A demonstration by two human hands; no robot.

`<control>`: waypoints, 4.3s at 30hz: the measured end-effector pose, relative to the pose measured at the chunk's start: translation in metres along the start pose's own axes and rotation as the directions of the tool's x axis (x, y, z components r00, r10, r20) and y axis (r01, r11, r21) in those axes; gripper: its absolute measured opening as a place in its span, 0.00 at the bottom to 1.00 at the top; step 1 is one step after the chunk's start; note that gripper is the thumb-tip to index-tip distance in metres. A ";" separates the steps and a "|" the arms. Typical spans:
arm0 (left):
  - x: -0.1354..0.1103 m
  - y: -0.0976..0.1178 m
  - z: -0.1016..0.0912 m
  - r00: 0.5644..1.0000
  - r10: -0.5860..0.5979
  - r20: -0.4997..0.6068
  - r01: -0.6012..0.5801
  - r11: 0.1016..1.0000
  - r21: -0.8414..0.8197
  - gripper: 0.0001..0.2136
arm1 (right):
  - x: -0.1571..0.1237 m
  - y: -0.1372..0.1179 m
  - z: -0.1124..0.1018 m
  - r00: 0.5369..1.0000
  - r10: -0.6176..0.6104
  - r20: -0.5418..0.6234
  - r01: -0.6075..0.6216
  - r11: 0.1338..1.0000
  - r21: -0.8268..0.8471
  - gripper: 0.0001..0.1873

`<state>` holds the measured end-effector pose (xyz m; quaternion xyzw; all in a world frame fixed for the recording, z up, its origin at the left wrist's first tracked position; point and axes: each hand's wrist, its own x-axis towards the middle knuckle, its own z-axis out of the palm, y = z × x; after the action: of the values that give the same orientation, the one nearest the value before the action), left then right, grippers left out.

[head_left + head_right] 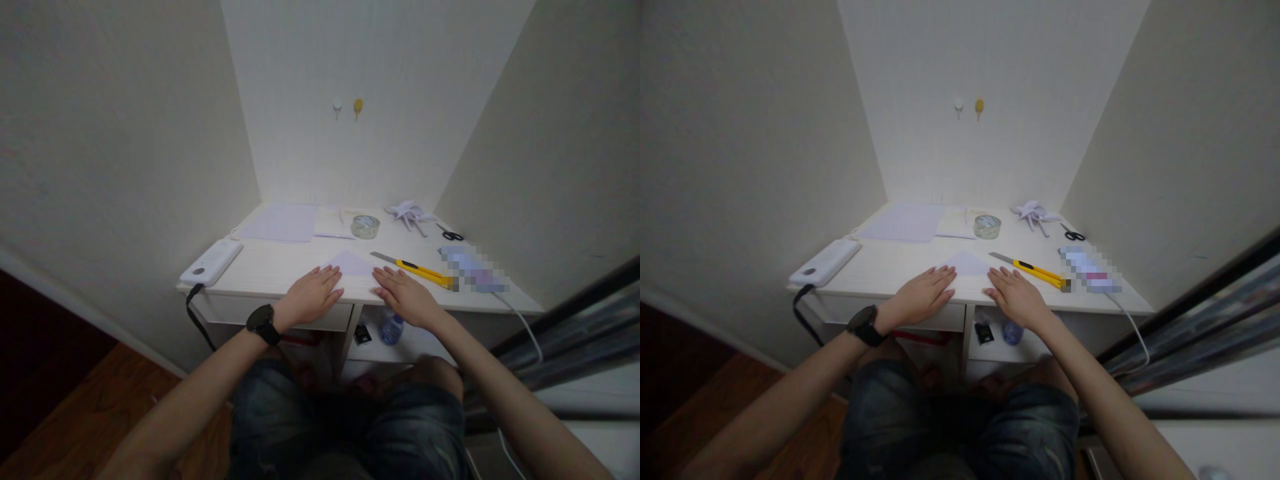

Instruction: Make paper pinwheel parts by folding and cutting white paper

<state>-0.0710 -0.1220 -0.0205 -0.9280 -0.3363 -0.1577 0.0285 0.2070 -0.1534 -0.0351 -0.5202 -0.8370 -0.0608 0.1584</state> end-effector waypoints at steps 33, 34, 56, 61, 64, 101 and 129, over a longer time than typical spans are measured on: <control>0.041 0.029 -0.010 0.996 0.075 -0.048 -0.074 0.997 0.023 0.22 | -0.015 0.009 -0.010 0.990 -0.001 -0.141 -0.014 0.995 -0.103 0.27; 0.053 0.028 -0.005 0.998 0.066 0.000 -0.066 0.998 0.019 0.23 | -0.015 0.009 -0.009 0.990 -0.001 -0.141 -0.014 0.995 -0.103 0.27; 0.079 -0.016 0.010 0.978 -0.052 0.204 0.044 0.998 0.042 0.26 | 0.000 0.078 -0.024 0.947 0.291 -0.136 -0.306 0.946 -0.110 0.26; 0.077 -0.013 0.013 0.992 -0.036 0.117 0.026 0.996 0.081 0.27 | 0.003 0.083 -0.017 0.959 0.271 -0.086 -0.275 0.960 -0.043 0.20; 0.076 -0.012 0.015 0.991 -0.090 0.100 0.082 0.993 0.080 0.29 | 0.001 0.083 -0.015 0.966 0.236 -0.107 -0.236 0.972 0.019 0.18; 0.075 -0.010 0.016 0.994 -0.056 0.092 0.049 0.996 0.079 0.27 | 0.004 0.047 -0.013 0.983 0.098 -0.157 -0.077 0.988 0.133 0.15; 0.082 -0.016 0.019 0.965 -0.094 0.246 0.084 0.995 0.049 0.27 | 0.008 0.057 -0.007 0.992 0.093 -0.090 -0.073 0.977 0.198 0.16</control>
<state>-0.0169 -0.0558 -0.0134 -0.9237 -0.3814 -0.0350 -0.0032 0.2561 -0.1226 -0.0292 -0.5331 -0.8076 0.0022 0.2519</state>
